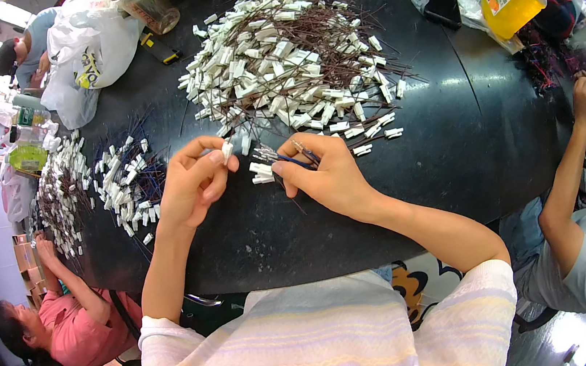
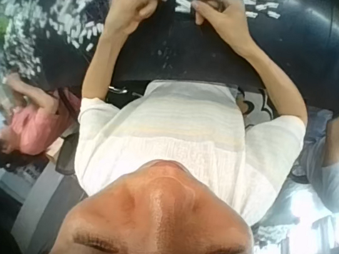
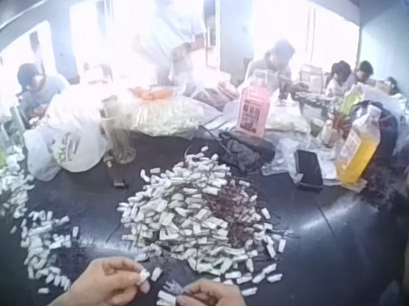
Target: The person assembles small electronic components by manually combining white plastic connectors and wires into wiring harnesses or sensor modules.
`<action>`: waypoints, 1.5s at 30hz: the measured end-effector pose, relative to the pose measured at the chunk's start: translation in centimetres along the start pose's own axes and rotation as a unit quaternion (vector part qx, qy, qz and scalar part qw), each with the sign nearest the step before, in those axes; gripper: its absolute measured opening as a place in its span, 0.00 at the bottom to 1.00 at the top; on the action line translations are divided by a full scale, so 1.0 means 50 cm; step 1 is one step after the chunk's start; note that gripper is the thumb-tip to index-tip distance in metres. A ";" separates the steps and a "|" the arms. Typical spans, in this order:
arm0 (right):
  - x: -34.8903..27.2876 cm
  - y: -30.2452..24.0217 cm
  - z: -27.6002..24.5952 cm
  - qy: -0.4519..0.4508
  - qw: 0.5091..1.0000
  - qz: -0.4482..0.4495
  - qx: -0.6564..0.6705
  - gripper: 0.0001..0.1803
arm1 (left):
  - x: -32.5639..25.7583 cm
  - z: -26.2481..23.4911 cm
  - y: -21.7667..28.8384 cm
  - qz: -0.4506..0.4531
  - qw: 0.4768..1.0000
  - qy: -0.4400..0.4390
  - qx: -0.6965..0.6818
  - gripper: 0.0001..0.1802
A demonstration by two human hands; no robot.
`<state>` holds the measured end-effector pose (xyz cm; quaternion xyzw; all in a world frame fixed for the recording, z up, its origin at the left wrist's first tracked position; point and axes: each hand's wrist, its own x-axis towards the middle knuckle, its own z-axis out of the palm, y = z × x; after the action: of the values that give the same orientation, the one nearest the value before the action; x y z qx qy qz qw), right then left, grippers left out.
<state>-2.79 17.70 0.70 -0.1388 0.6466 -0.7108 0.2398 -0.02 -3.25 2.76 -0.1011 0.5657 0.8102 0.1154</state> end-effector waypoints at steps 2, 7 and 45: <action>-0.001 -0.005 0.006 -0.003 1.000 0.006 -0.016 0.05 | -0.010 -0.010 -0.011 -0.061 0.990 -0.056 -0.111 0.11; -0.005 -0.006 0.004 -0.007 1.000 -0.003 -0.030 0.06 | -0.018 0.007 -0.023 -0.037 0.997 -0.050 -0.042 0.11; -0.003 -0.001 0.005 -0.066 0.991 -0.024 -0.113 0.04 | -0.036 0.018 -0.028 0.107 0.953 -0.005 0.283 0.07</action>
<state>-2.57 17.58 0.81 -0.2272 0.7022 -0.6276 0.2477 2.07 -2.09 2.33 0.0008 0.7790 0.6247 0.0542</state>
